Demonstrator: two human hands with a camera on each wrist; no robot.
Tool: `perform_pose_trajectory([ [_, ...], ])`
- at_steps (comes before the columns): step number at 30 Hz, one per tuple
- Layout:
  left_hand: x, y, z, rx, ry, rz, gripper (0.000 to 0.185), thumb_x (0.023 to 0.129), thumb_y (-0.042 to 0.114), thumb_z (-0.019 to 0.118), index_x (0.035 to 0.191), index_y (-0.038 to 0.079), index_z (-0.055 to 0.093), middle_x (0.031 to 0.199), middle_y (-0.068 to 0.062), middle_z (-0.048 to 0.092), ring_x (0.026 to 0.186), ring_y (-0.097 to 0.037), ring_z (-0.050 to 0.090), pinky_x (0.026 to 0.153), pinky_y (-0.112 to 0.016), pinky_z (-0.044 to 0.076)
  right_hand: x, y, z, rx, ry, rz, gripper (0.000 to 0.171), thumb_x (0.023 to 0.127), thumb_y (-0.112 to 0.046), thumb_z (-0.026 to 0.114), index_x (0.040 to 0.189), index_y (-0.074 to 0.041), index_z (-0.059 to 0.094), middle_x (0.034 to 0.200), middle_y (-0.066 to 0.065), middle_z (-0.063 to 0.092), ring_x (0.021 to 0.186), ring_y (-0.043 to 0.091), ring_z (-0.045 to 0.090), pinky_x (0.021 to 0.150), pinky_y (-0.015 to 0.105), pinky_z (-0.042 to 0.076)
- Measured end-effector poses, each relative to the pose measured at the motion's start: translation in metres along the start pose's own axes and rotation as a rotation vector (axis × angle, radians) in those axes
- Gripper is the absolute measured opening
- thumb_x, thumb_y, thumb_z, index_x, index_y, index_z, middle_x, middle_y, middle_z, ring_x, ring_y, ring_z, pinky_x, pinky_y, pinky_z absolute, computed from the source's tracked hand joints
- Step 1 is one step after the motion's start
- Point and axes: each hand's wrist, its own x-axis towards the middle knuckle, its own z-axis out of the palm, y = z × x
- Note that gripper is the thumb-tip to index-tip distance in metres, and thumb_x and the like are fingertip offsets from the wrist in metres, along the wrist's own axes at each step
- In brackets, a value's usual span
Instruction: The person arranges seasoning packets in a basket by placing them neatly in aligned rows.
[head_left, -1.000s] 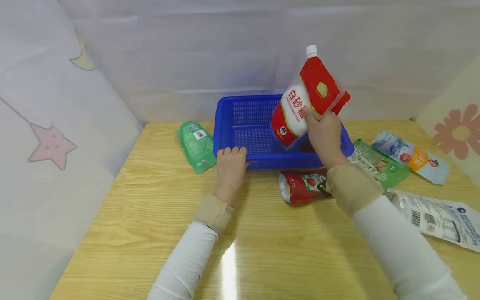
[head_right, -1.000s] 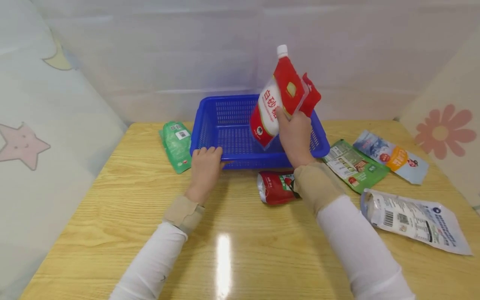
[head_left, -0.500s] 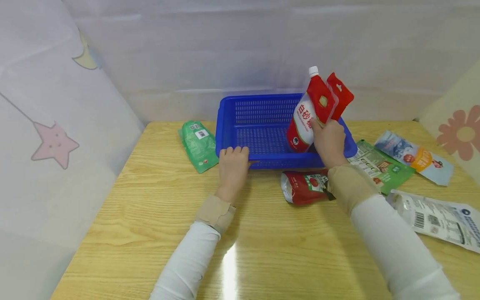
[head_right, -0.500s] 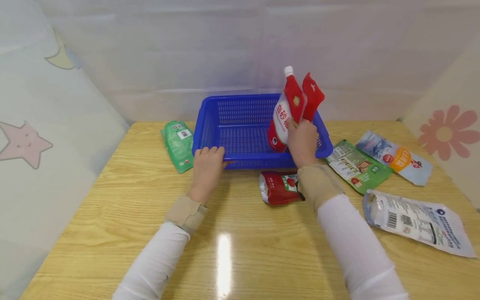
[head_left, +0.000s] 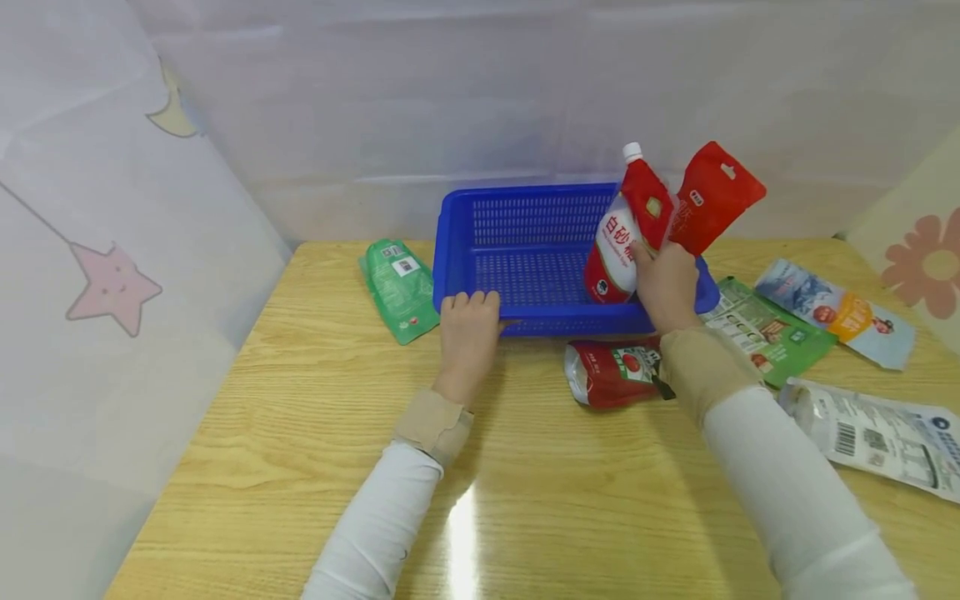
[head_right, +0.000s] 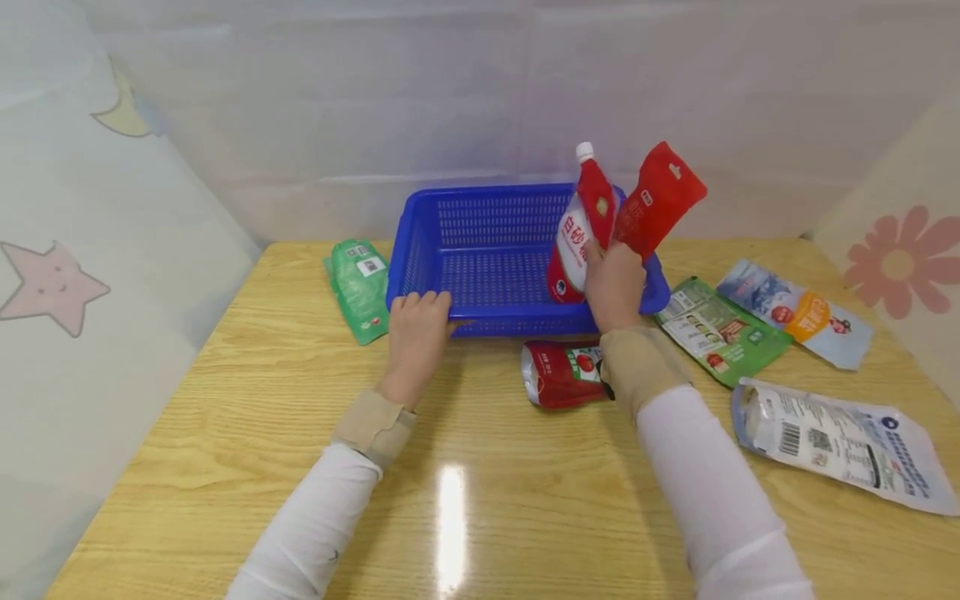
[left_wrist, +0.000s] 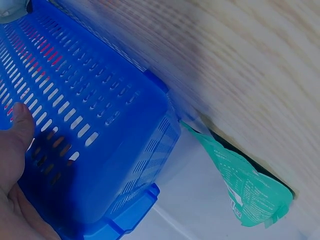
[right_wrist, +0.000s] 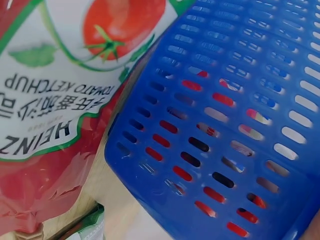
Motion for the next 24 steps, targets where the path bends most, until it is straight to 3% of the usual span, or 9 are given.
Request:
perform_pose_trajectory([
  [7,0.0003,-0.0002,0.0007,0.003,-0.003,0.001,0.032,0.079,0.042,0.071,0.093,0.013,0.067,0.084,-0.001,0.071,0.077,-0.021,0.062,0.074,-0.031,0.045,0.0009,0.0025,0.0055,-0.094,0.004,-0.063,0.054,0.099,-0.038,0.046,0.123,0.010,0.055,0.111,0.031,0.063,0.097,0.044,0.061,0.085,0.054,0.051],
  [12,0.0003,-0.0010,0.0012,0.019,-0.008,0.000,0.033,0.080,0.044,0.069,0.093,0.014,0.067,0.085,-0.001,0.071,0.078,-0.021,0.062,0.075,-0.031,0.045,0.0012,0.0014,0.0063,-0.101,-0.018,-0.045,0.055,0.099,-0.039,0.045,0.127,0.008,0.052,0.115,0.029,0.062,0.099,0.043,0.061,0.087,0.054,0.051],
  [19,0.0000,-0.0016,-0.0001,0.013,-0.014,-0.007,0.033,0.080,0.042,0.070,0.096,0.014,0.067,0.086,-0.001,0.071,0.080,-0.021,0.062,0.076,-0.031,0.045,0.0030,-0.0011,0.0032,-0.217,-0.126,-0.026,0.063,0.098,-0.046,0.044,0.125,0.010,0.051,0.112,0.030,0.061,0.093,0.041,0.061,0.083,0.050,0.053],
  [24,-0.0002,-0.0010,-0.0003,0.008,-0.012,0.000,0.032,0.081,0.043,0.068,0.094,0.013,0.066,0.085,-0.001,0.070,0.079,-0.021,0.061,0.076,-0.031,0.045,0.0035,0.0023,0.0003,-0.316,-0.233,-0.018,0.065,0.093,-0.045,0.054,0.127,0.009,0.045,0.112,0.029,0.059,0.094,0.040,0.059,0.085,0.051,0.052],
])
